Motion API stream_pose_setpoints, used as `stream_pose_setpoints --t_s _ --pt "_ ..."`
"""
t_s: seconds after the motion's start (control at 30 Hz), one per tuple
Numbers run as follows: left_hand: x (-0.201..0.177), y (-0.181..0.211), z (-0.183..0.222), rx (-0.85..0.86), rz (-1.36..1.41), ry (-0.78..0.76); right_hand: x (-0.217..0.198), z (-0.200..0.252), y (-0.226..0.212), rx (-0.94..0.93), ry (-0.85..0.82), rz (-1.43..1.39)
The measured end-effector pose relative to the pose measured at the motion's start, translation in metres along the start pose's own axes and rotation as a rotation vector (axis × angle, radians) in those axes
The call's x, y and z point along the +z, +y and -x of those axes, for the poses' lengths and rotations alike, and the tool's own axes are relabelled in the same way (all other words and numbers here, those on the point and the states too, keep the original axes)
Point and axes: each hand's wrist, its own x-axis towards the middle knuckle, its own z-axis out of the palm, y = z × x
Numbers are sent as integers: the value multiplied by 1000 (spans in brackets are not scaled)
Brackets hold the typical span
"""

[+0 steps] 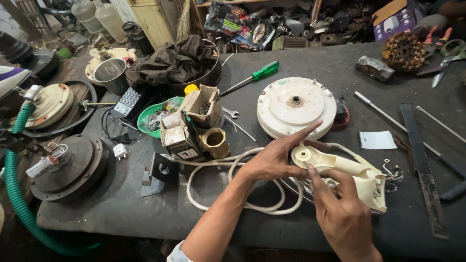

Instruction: The person disassembles a white electric iron on a cluttered workbench, using a screwdriver to remove screws and separate the casing. They manipulate internal components and wires, then reassemble the iron by aligning the casing and securing it with screws.

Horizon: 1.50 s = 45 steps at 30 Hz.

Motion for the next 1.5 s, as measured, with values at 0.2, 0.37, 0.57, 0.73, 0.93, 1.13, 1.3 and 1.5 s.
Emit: stream_pose_setpoints --t_s 0.2,0.37,0.57,0.73,0.93,1.13,1.3,1.5 --pt "-2 9 -4 18 96 -66 -3 3 9 54 -83 -12" --pt "-10 21 2 26 132 -92 -20 -1 20 119 -57 -176" --pt "-5 25 0 30 171 -51 -46 -22 28 237 -37 -215" --pt "0 24 -3 72 236 -71 -40 -48 14 75 -77 -170" --pt "-1 24 -4 82 175 -34 -25 -65 8 -140 9 -7" --pt "1 26 -3 55 197 7 -31 -67 22 -106 66 -91" --pt "1 30 -7 -41 74 15 -48 -55 60 80 92 -121" --pt "8 28 -11 -114 -143 48 -62 -34 133 231 51 -4"
